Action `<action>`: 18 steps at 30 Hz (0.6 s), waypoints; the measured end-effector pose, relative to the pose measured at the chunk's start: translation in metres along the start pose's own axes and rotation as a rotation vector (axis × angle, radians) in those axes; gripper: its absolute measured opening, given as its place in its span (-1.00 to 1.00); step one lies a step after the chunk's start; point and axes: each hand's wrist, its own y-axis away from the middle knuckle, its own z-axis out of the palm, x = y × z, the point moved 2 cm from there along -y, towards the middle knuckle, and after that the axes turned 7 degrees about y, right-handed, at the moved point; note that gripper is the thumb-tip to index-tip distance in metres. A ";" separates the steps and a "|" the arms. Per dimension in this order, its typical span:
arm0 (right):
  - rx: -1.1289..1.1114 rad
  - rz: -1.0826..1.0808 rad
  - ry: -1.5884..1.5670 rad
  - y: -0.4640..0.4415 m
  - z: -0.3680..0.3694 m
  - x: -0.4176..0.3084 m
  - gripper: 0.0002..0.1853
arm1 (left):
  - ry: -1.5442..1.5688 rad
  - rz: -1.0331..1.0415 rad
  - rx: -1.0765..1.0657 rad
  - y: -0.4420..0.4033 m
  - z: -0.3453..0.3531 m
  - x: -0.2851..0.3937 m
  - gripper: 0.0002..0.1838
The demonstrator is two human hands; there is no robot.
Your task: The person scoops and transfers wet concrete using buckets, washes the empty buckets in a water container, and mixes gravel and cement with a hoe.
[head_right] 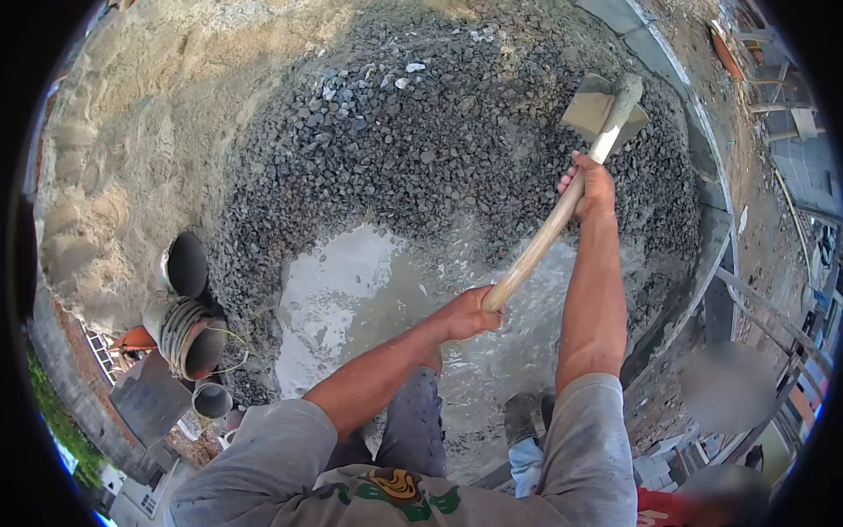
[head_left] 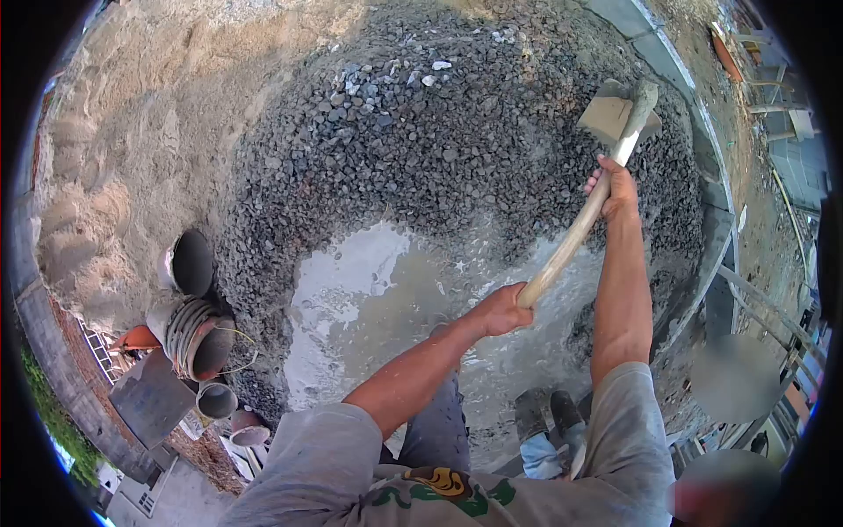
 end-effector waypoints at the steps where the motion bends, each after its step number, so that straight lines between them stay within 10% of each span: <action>1: 0.037 0.034 -0.001 0.010 0.003 0.017 -0.76 | -0.040 0.065 0.073 0.018 -0.006 -0.027 -0.72; 7: -0.188 -0.048 0.033 0.174 0.113 0.067 -0.77 | -0.376 -0.091 0.274 0.141 -0.040 -0.130 -0.64; 10: -0.366 -0.284 0.136 0.225 0.169 -0.001 -0.77 | -0.449 0.436 0.323 0.143 -0.058 -0.064 -0.60; 13: -0.484 -0.434 0.278 0.223 0.245 -0.042 -0.80 | 0.016 0.316 0.440 0.133 -0.092 -0.036 -0.66; 18: -0.398 -0.001 0.326 0.145 0.302 0.176 -0.92 | 0.341 0.019 0.530 0.193 -0.133 -0.160 -0.70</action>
